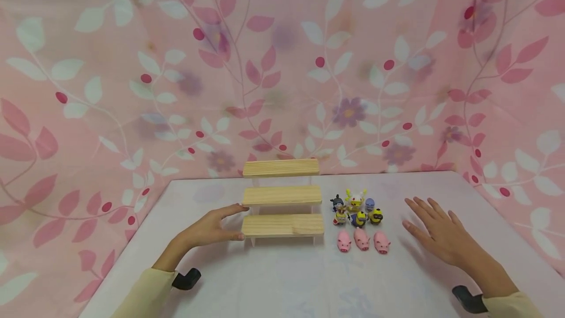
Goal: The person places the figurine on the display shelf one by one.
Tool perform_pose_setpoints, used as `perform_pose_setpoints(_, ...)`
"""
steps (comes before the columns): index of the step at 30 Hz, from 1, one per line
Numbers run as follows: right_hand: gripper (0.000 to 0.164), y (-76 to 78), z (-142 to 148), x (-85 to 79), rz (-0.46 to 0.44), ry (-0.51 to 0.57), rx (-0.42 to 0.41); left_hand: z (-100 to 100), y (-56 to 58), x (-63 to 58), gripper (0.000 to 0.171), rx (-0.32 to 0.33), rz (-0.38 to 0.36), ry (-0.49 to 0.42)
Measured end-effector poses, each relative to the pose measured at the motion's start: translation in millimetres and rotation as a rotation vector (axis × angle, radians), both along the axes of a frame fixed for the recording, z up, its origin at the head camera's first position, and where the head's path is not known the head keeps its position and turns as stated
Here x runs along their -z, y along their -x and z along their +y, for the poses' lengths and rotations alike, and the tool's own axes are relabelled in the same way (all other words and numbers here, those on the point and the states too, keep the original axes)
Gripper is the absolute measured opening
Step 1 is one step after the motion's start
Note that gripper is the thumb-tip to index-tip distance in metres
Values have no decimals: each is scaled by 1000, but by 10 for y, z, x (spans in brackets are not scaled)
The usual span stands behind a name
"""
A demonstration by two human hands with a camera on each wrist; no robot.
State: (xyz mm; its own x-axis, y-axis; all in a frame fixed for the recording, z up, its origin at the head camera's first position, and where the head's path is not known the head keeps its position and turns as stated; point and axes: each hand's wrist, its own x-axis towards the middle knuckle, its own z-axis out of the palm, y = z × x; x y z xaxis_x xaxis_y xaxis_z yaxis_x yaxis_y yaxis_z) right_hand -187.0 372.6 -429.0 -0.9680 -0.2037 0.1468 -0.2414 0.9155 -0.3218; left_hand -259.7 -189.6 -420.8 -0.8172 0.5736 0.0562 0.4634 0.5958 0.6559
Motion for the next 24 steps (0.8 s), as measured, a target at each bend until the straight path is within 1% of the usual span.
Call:
perform_pose_setpoints(2, 69, -2, 0, 2, -1, 0, -1, 14, 7, 21, 82, -4, -3, 7)
perform_pose_setpoints(5, 68, -2, 3, 4, -3, -1, -1, 36, 15, 41, 80, -4, 0, 8)
perform_pose_setpoints(8, 69, 1, 8, 5, -2, -4, 1, 56, 23, 51, 73, 11, 11, 3)
perform_pose_setpoints(14, 68, 4, 18, -3, 11, -1, -2, 91, 19, 51, 61, 52, 22, -35)
perform_pose_setpoints(20, 66, -5, 6, -8, 27, 8, -15, 96, 4, 55, 61, 50, 23, -33)
perform_pose_setpoints(24, 66, -18, -28, -14, -5, 38, -18, 93, 2, 49, 62, 55, 30, -29)
